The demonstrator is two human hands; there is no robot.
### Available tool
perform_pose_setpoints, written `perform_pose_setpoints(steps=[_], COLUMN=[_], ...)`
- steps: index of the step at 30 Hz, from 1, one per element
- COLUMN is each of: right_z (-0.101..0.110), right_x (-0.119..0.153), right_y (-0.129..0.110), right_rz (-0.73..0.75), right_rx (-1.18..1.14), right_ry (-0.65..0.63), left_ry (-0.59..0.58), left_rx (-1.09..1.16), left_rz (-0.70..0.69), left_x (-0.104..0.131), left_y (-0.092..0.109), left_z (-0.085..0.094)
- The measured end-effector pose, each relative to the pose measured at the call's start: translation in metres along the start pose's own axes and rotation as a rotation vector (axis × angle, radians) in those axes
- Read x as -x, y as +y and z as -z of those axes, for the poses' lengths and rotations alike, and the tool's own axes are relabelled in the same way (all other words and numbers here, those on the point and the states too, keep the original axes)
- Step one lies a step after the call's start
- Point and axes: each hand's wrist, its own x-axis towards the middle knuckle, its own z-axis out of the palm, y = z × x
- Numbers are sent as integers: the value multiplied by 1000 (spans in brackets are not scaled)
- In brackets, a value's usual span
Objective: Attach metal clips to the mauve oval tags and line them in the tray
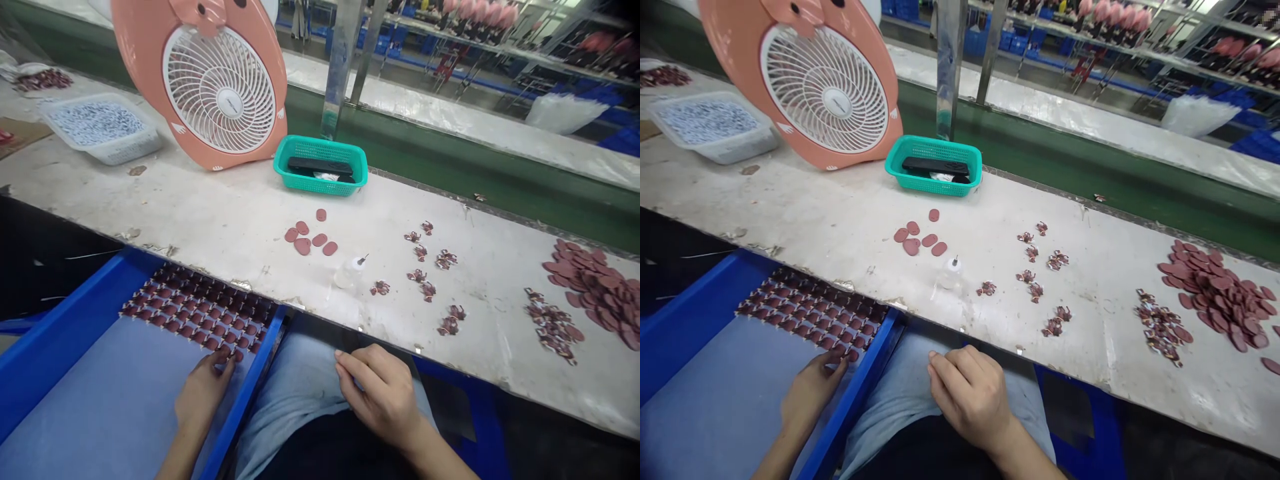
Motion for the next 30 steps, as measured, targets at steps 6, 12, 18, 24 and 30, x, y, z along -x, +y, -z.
perform_pose_setpoints(steps=[6,12,18,24,30], right_z=[6,-8,-26,-15,8], right_x=[-13,-51,-72,-63,-34], right_y=[14,42,50,45,43], right_rz=[-96,-414,-413,-385,-362], right_rx=[34,86,58,5,-34], right_ry=[132,150,74,109,144], left_ry=[113,843,486,228,147], left_rx=[29,229,-84,-236,-338], left_rz=[13,-899,-1066,-1191,-1267], left_x=[25,40,-14,-39,-12], left_y=[22,122,241,286,251], left_z=[27,75,114,113,99])
